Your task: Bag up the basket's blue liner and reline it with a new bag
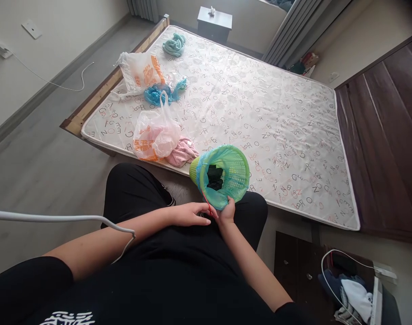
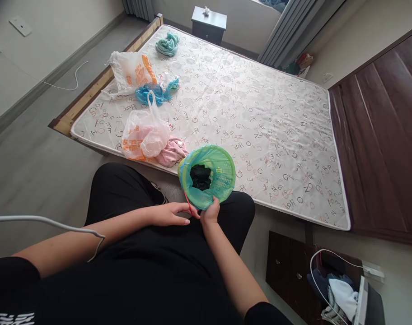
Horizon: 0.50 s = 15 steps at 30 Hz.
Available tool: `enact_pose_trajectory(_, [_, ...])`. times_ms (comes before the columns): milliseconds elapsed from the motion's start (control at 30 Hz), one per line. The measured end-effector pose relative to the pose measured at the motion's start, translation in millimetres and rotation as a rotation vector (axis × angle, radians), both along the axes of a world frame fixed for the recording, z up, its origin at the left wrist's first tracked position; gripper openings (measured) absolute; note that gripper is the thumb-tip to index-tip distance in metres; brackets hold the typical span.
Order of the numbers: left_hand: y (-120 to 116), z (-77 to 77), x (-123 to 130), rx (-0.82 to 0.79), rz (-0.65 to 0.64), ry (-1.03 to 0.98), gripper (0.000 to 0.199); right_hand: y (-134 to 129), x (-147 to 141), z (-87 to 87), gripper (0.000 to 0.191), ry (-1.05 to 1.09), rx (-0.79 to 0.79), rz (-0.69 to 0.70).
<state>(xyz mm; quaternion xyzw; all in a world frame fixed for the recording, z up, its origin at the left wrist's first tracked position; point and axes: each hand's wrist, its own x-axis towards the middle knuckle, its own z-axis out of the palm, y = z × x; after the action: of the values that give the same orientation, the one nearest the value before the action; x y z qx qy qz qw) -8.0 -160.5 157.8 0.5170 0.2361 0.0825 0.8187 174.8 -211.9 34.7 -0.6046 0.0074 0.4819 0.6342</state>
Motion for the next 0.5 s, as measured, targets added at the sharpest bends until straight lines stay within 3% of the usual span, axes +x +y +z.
enact_pose_trajectory(133, [-4, -0.7, 10, -0.117, 0.059, -0.146, 0.033, 2, -6, 4.9, 0.027, -0.025, -0.06, -0.026])
enact_pose_trajectory(233, [-5, -11.5, 18, -0.156, -0.028, -0.117, 0.029, 3, -4, 6.9, 0.028, -0.086, -0.083, -0.016])
enact_pose_trajectory(333, [-7, -25.6, 22, -0.169, -0.101, -0.048, 0.024, 9, 2, 7.5, 0.032, -0.11, 0.003, -0.011])
enact_pose_trajectory(500, [-5, -26.3, 23, -0.29, 0.036, -0.092, 0.032, 18, 12, 7.3, 0.04, -0.251, -0.034, -0.141])
